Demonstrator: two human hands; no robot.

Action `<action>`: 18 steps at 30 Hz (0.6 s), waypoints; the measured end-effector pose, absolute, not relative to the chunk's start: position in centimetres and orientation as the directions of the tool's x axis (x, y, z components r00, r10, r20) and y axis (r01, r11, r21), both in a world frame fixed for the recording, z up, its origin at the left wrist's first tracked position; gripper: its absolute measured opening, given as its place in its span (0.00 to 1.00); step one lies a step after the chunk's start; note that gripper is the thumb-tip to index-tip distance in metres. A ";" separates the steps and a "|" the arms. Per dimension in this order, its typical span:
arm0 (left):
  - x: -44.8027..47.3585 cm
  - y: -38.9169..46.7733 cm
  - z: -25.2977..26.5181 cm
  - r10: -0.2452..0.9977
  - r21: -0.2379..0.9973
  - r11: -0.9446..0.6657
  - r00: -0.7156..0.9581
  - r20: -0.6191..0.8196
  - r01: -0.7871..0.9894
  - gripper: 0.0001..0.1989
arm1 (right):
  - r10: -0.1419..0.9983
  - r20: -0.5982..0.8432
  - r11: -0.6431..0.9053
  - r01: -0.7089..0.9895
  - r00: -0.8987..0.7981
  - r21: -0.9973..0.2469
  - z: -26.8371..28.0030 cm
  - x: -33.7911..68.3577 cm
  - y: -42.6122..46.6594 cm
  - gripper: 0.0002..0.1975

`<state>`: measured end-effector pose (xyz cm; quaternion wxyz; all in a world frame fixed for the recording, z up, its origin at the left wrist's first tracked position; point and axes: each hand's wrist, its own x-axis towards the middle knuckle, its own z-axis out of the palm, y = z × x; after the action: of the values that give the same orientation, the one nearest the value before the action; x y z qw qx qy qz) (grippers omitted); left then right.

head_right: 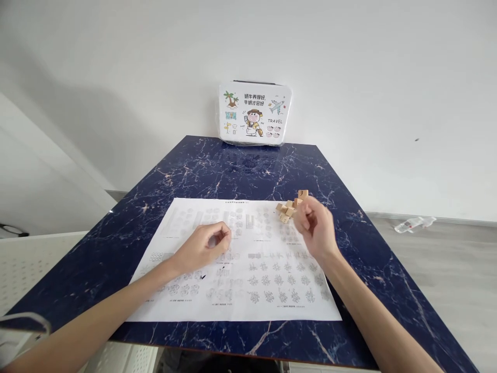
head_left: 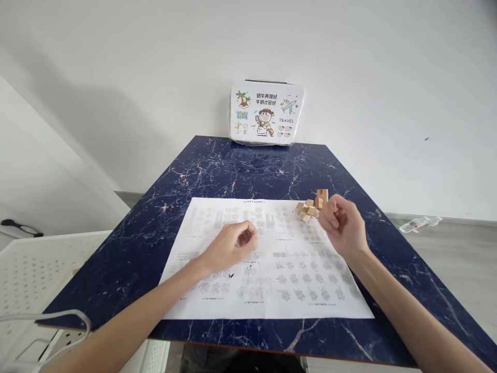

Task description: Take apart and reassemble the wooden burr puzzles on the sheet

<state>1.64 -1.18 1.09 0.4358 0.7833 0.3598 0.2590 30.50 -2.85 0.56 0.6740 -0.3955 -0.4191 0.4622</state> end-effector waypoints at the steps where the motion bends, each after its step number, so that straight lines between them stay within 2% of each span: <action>1: 1.6 -1.1 1.1 0.789 0.870 -0.361 0.607 0.094 0.335 0.10 | 0.896 0.241 0.329 -0.195 0.372 -0.924 0.3 31.1 -2.5 0.21; 3: 1.6 -1.0 1.0 0.786 0.874 -0.358 0.612 0.093 0.328 0.10 | 0.776 0.302 0.371 -0.013 0.554 -0.929 -0.3 32.1 -1.9 0.22; 6: 1.4 -0.8 0.9 0.781 0.878 -0.353 0.619 0.087 0.322 0.10 | 0.716 0.329 0.348 0.093 0.616 -0.933 -1.3 33.1 -1.0 0.21; 13: 1.0 -0.6 0.9 0.788 0.871 -0.365 0.607 0.102 0.329 0.10 | 0.675 0.285 0.300 0.101 0.681 -0.949 -2.7 34.5 0.0 0.17; 18: 1.0 -0.5 1.1 0.785 0.875 -0.369 0.609 0.113 0.313 0.10 | 0.676 0.152 0.202 0.018 0.721 -0.979 -3.2 35.1 0.4 0.15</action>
<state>0.96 -0.49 1.06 0.4386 0.7825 0.3507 0.2690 35.10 0.41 -3.22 0.7170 -0.5886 -0.2945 0.2294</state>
